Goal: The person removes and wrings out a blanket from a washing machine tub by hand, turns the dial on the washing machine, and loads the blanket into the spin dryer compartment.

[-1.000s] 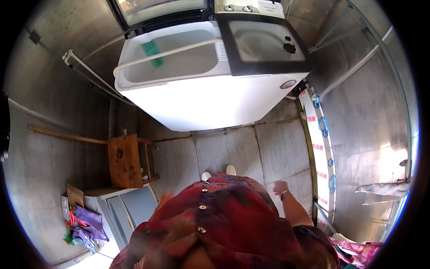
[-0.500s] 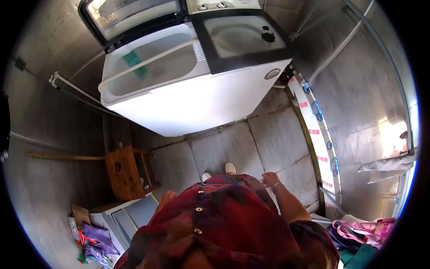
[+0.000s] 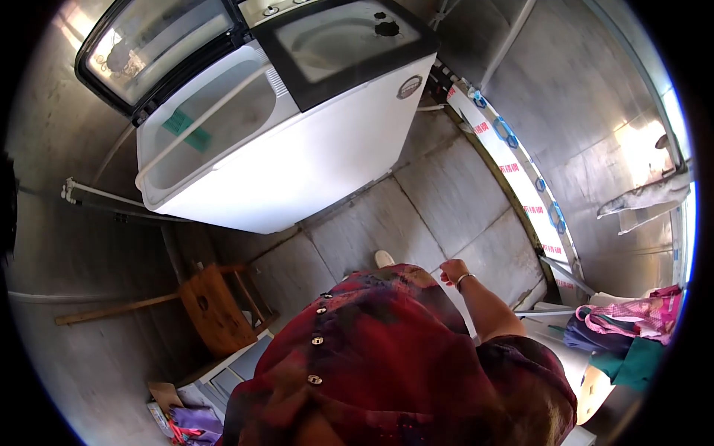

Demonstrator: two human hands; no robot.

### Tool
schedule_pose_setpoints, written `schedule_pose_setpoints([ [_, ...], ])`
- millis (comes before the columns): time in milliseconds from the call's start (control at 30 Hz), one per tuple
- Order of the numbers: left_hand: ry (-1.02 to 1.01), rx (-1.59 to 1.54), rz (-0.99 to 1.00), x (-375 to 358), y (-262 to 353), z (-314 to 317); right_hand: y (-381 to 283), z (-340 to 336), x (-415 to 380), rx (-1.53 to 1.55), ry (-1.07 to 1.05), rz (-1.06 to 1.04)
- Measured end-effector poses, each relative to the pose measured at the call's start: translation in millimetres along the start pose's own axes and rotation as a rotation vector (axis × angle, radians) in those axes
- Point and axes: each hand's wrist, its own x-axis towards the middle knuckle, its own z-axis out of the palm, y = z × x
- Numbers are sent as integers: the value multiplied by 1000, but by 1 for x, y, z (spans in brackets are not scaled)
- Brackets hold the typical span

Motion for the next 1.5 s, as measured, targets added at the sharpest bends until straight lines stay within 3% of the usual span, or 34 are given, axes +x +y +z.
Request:
schedule_pose_setpoints([
  [100, -12, 232, 53, 3, 26, -13, 1, 4, -1, 2, -4, 1],
  [300, 9, 99, 28, -13, 121, -34, -1, 7, 1, 5, -8, 2],
  [400, 27, 109, 4, -16, 137, -34, -6, 7, -3, 3, -6, 9],
  [533, -23, -2, 75, -1, 83, -25, -6, 8, 1, 28, -2, 18],
  [767, -19, 104, 11, 1, 49, -18, -11, 10, 1, 24, -5, 12],
  [900, -39, 210, -18, -8, 71, -23, -12, 11, 5, 1, -18, 5],
  [1000, 8, 58, -25, -21, 95, -27, -10, 11, 10, -11, -30, -20],
  [1067, 2, 117, -13, -22, 107, -29, -13, 12, 10, -20, -24, -26],
  [1500, 3, 138, 43, -15, 95, -34, -16, 14, 3, -69, -36, -10],
])
